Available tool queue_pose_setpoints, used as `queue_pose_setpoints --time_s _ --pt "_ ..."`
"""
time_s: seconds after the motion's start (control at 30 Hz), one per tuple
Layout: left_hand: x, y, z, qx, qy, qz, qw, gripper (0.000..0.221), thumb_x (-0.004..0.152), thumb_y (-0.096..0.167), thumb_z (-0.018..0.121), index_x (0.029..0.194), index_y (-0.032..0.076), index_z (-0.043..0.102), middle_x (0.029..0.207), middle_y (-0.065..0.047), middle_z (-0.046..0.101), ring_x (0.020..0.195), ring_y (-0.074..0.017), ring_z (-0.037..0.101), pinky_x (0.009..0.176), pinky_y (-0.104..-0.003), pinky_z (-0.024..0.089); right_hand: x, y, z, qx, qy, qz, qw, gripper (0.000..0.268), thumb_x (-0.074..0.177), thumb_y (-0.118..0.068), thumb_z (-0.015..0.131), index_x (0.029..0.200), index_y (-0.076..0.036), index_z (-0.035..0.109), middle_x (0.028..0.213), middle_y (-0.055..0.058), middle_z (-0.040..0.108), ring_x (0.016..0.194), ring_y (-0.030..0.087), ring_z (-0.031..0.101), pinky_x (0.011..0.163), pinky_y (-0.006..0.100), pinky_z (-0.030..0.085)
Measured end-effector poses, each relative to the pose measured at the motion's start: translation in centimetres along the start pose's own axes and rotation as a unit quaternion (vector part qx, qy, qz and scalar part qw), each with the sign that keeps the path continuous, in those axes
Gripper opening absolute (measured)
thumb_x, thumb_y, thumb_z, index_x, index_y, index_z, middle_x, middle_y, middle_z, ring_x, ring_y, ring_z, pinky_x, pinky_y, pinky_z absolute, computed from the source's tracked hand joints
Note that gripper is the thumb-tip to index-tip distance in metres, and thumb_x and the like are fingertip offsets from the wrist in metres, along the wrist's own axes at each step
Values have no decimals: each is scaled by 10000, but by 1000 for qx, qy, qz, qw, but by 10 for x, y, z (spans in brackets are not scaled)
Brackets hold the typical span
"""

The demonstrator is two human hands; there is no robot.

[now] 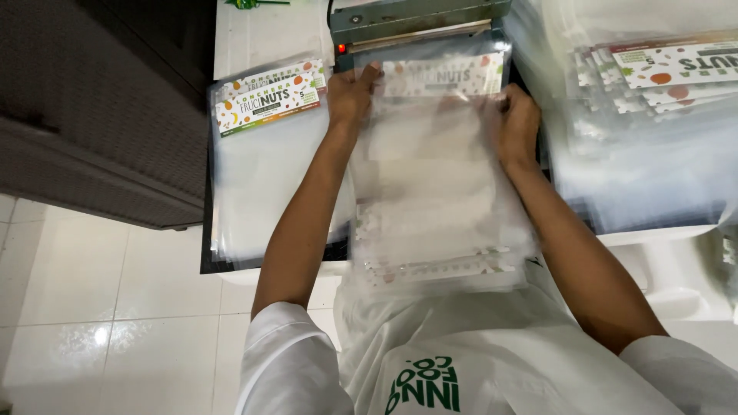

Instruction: Sealing plastic bags containing nuts using a manual heat sealer

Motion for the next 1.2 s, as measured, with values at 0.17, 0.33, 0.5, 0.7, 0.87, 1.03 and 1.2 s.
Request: queue_pose_setpoints --time_s 0.17,0.33,0.5,0.7,0.87,1.03,1.2 --pt "-7 5 -1 5 2 6 1000 313 862 400 729 832 102 819 687 -4 715 612 -124 624 568 -296 510 -2 6 0 -25 25 -46 998 289 1032 -256 691 826 -117 545 745 -27 566 691 110 461 613 377 400" --pt "-6 0 -1 12 -4 -23 1000 320 865 407 745 745 111 776 613 7 644 515 -118 521 491 -295 417 5 24 2 -36 23 -33 999 265 1030 -314 663 866 -133 562 740 -46 561 683 124 474 627 369 408" --pt "-29 -4 -30 6 -14 14 1000 246 917 331 714 935 101 799 570 -87 645 364 -128 506 301 -222 411 7 30 3 -20 36 -30 999 173 1009 -236 654 930 -89 608 780 160 636 763 303 667 680 455 504" --pt "-51 -25 -159 181 110 95 973 440 888 493 818 945 63 742 815 -183 727 706 -323 681 695 -432 534 6 12 -5 11 27 -18 999 129 1026 -180 615 926 -99 629 724 68 589 733 211 604 654 377 485" --pt "-56 -55 -256 467 231 109 847 532 779 754 861 827 235 750 573 -64 654 559 -341 682 574 -432 533 4 -21 -3 228 -52 52 971 120 1126 -157 557 1021 -103 577 778 -2 591 711 117 675 577 229 565" --pt "-61 -26 -216 582 311 147 736 1077 687 764 902 1326 -57 623 1255 -334 622 1113 -487 621 803 -617 557 4 -44 -2 339 -73 181 921 94 1090 -155 572 1014 -100 572 767 -2 623 624 124 718 484 228 628" --pt "-71 -12 -53 -56 -102 -48 992 637 909 461 737 1245 -71 634 975 -192 716 789 -236 744 650 -340 653 27 -30 12 306 -119 244 912 123 1018 -209 664 965 -99 655 750 -26 593 608 121 709 531 300 675"
Point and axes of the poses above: each hand's wrist, its own x-axis towards the middle knuckle, its own z-axis out of the palm, y = z × x, the point moved 6 cm from there along x, towards the middle knuckle
